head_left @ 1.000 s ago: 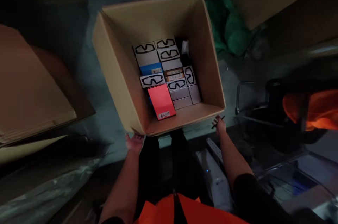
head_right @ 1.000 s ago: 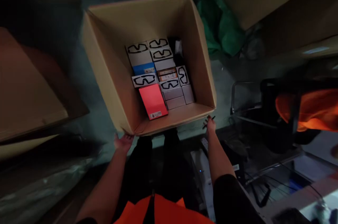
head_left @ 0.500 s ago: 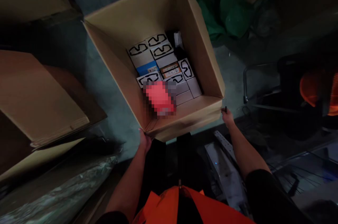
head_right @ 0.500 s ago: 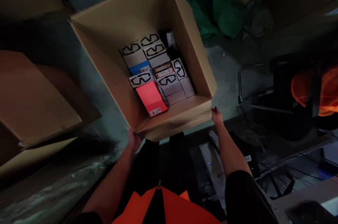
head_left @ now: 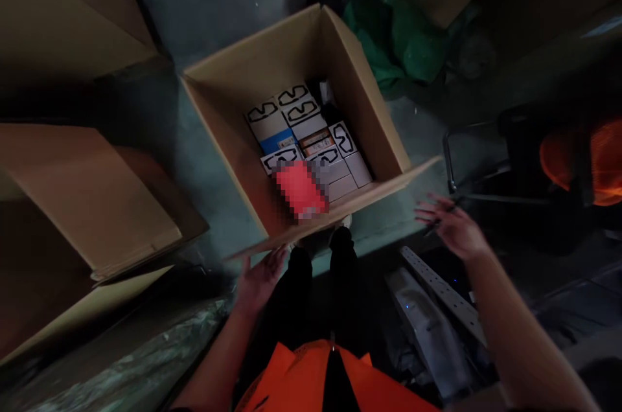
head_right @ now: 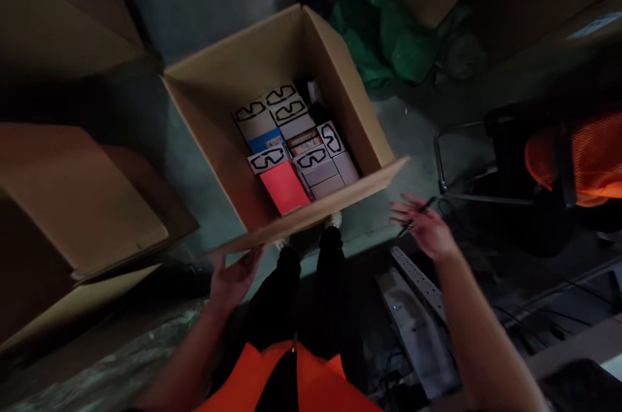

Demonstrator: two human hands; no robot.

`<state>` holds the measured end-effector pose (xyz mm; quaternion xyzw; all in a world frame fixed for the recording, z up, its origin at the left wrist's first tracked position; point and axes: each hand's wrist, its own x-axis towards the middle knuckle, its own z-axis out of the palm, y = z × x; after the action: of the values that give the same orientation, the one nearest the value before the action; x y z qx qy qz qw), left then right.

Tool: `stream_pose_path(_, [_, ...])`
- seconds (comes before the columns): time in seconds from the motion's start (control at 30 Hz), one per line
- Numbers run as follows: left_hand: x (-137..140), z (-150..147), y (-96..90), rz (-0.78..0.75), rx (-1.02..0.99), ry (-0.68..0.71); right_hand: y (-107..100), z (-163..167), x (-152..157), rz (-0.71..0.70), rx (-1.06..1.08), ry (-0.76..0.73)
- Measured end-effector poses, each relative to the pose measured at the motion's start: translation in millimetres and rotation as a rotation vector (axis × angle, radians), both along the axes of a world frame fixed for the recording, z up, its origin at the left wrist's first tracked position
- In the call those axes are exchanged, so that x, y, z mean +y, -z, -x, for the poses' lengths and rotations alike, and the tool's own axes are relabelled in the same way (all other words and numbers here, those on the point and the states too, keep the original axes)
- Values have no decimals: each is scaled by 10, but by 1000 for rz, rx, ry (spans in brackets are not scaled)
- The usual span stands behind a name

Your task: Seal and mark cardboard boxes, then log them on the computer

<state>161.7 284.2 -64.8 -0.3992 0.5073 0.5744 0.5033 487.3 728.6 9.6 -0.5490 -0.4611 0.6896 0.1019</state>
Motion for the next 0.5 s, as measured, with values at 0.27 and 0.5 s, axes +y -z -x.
stream_pose_path(0.27, [484,672,-167,179,206,305,1106,1480,-1824,-122,-452,-196])
stream_pose_path(0.5, [858,2781,174,418,633,481,1507,1794,-2137,-122,-713,-379])
